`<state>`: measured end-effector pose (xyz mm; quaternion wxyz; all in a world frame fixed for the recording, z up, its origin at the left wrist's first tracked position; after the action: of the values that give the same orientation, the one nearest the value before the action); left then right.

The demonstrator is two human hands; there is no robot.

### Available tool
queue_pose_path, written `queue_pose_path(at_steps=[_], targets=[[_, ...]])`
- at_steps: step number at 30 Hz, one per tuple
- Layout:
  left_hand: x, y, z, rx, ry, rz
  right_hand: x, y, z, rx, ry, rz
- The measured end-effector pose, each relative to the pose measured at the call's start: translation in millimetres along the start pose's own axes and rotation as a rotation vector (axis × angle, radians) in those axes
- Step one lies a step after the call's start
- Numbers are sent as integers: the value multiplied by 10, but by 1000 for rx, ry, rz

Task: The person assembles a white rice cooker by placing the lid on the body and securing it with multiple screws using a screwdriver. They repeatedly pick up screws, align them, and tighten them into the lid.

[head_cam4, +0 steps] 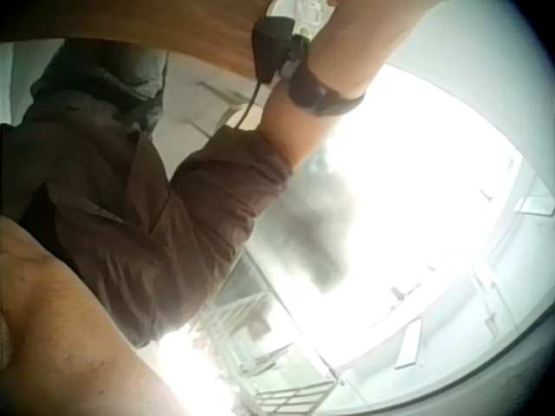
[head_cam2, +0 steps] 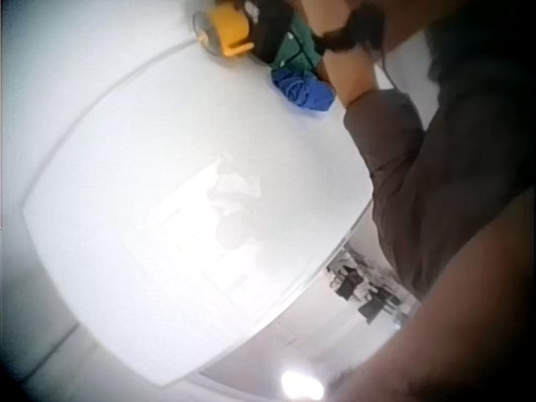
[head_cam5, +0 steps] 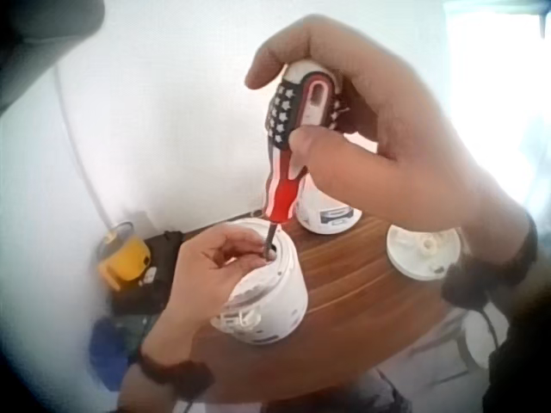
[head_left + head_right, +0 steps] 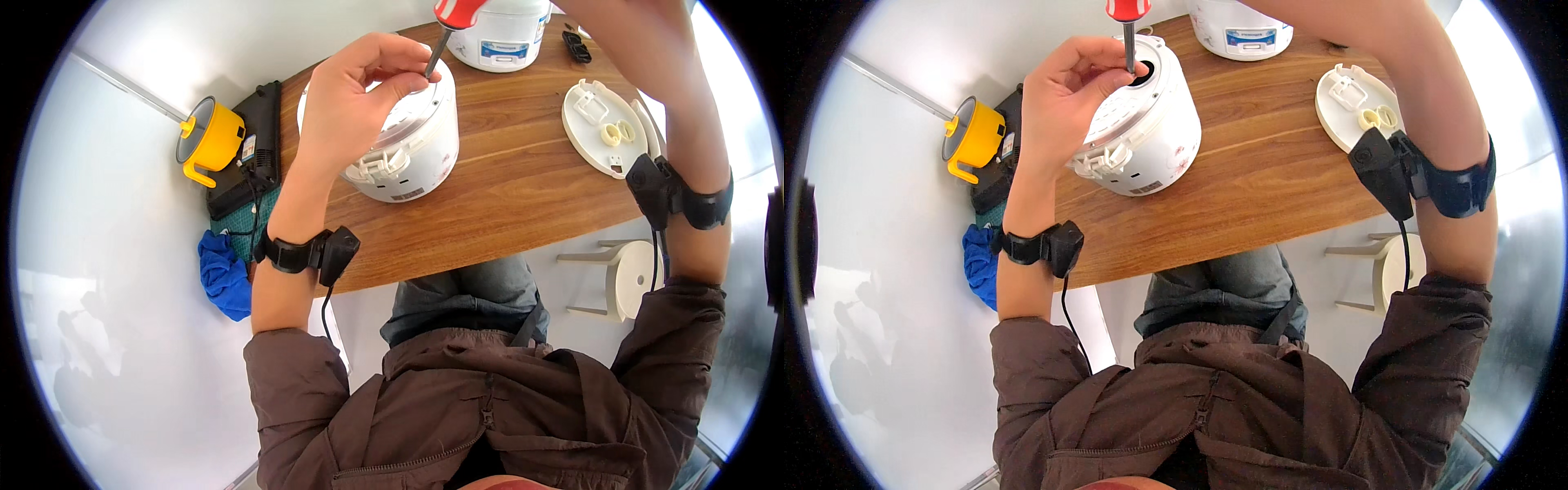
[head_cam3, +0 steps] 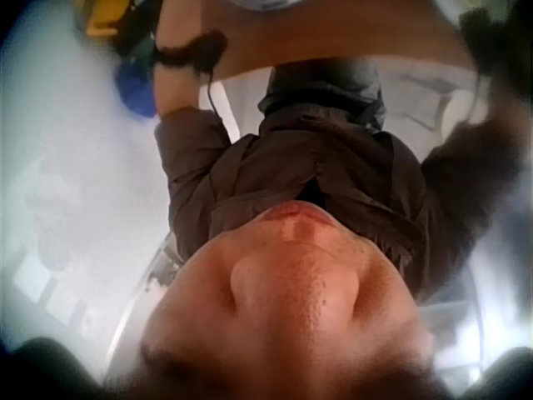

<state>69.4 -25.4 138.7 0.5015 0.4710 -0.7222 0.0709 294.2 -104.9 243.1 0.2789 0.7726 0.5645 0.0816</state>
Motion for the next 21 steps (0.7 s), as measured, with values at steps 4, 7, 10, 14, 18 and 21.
queue_pose_path(at_steps=[4,7,10,14,18,21], targets=[[-45,-40,-88,-94,-23,-155,-555,-29,-395,-168,-447,234],[-30,-79,-66,-117,12,-242,-440,-49,-399,-253,-401,203],[-32,-121,-72,-127,39,-261,-326,-41,-342,-316,-362,158],[-81,-88,-55,-170,105,-256,-232,-114,-302,-326,-380,138],[-80,-83,-56,-179,132,-240,-128,-180,-221,-265,-359,161],[-141,-101,-94,-174,85,-239,-141,-99,-236,-302,-405,142]])
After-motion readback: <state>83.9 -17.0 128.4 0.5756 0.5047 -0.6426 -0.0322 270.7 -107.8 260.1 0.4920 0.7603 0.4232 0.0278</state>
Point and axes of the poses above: each hand's wrist, its own z-axis away from the middle knuckle, its own y-axis out of the back of the hand, x = y × z, the point moved 2 cm from there along -z, towards the middle knuckle, and after that the axes turned 5 degrees about -x, right-handed, at the moved point
